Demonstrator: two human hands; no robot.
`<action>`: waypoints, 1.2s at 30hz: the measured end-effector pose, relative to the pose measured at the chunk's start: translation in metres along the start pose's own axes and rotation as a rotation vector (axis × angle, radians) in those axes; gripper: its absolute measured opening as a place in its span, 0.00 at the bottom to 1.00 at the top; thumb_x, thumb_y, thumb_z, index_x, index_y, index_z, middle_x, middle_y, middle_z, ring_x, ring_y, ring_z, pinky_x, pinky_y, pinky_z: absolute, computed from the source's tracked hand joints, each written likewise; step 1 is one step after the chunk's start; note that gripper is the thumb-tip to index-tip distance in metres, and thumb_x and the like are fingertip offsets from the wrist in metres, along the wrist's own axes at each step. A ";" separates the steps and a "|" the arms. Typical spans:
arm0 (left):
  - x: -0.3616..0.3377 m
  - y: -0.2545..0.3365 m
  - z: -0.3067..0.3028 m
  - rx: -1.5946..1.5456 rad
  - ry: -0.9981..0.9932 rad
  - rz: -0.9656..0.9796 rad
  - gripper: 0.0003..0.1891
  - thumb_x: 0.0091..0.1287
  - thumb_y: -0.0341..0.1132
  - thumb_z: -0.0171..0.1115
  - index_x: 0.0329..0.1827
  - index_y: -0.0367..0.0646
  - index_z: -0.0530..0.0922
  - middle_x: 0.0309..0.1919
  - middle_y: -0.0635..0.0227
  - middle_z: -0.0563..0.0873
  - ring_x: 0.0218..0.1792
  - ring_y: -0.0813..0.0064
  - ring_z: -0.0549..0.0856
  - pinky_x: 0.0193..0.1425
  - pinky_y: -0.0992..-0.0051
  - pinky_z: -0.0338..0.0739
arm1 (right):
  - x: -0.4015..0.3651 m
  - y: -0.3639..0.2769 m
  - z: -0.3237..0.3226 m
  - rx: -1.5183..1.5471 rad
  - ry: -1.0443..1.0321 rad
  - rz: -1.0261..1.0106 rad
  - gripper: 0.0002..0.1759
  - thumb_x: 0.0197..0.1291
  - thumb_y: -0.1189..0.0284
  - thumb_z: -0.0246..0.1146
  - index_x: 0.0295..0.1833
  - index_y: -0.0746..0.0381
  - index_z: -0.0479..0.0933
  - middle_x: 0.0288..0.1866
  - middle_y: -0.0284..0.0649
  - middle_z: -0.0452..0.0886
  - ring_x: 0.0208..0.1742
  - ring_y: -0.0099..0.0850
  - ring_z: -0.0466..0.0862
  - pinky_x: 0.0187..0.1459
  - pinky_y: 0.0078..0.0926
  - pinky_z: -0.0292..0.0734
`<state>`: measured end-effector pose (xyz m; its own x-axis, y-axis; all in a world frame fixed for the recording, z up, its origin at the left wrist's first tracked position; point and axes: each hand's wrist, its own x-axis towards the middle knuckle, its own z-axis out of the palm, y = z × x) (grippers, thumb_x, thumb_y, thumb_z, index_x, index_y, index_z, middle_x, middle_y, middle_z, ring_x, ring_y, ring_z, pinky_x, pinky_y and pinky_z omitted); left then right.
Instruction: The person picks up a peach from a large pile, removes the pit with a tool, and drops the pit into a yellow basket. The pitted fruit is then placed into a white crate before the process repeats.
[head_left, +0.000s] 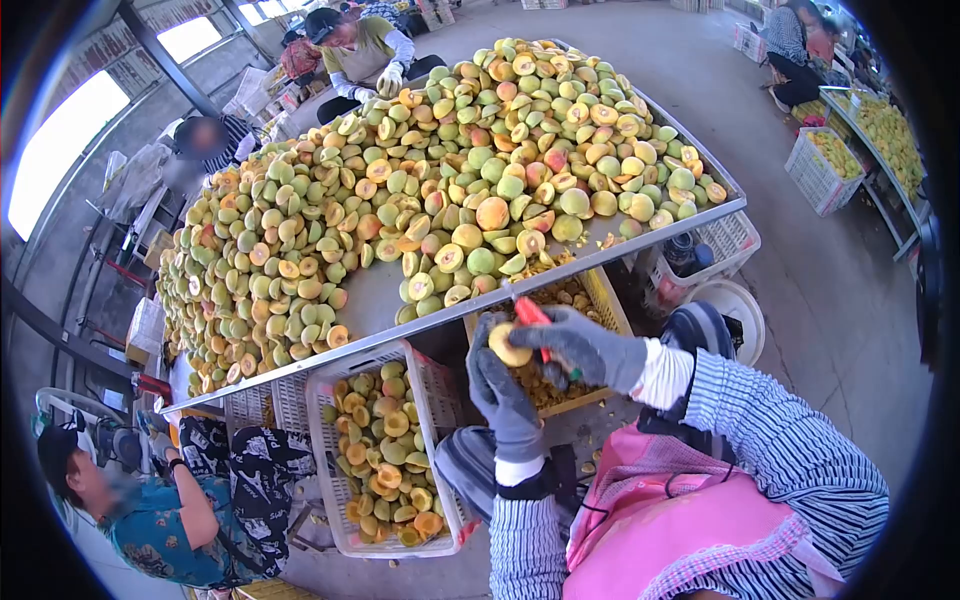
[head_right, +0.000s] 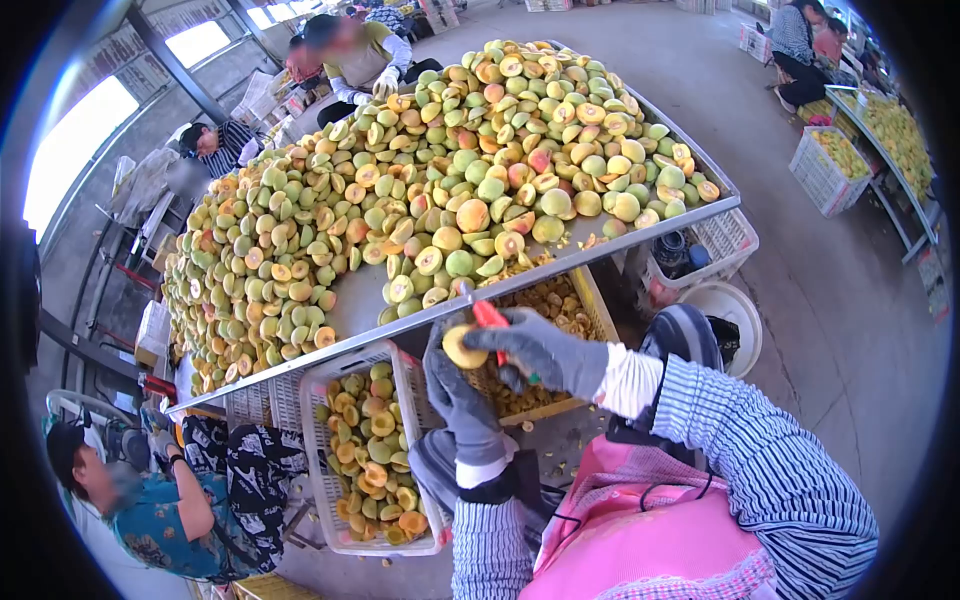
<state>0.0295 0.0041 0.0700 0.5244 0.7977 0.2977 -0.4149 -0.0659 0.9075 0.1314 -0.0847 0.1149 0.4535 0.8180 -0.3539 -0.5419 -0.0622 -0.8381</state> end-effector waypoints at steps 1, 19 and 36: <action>-0.005 -0.007 0.002 -0.061 -0.020 -0.022 0.30 0.81 0.54 0.41 0.66 0.32 0.72 0.57 0.55 0.82 0.58 0.64 0.81 0.69 0.63 0.72 | -0.013 0.011 0.009 0.009 -0.020 0.048 0.24 0.63 0.55 0.70 0.52 0.64 0.78 0.28 0.29 0.78 0.22 0.21 0.79 0.21 0.21 0.72; -0.049 0.034 -0.013 -0.219 0.134 -0.328 0.31 0.77 0.61 0.46 0.46 0.35 0.78 0.30 0.60 0.84 0.28 0.67 0.85 0.35 0.70 0.84 | -0.075 0.034 0.009 -0.877 -0.302 -0.333 0.29 0.69 0.43 0.54 0.52 0.61 0.73 0.32 0.51 0.84 0.33 0.53 0.85 0.36 0.49 0.78; -0.035 0.047 -0.009 0.288 0.041 -0.185 0.31 0.77 0.60 0.45 0.49 0.35 0.80 0.31 0.64 0.86 0.29 0.73 0.84 0.37 0.75 0.79 | -0.064 0.043 -0.007 -1.091 -0.222 -0.263 0.32 0.69 0.41 0.53 0.46 0.64 0.75 0.31 0.48 0.85 0.32 0.47 0.86 0.35 0.44 0.78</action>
<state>-0.0150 -0.0213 0.0991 0.5387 0.8348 0.1137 -0.0855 -0.0800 0.9931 0.0837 -0.1436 0.0984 0.2681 0.9554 -0.1238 0.5036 -0.2485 -0.8274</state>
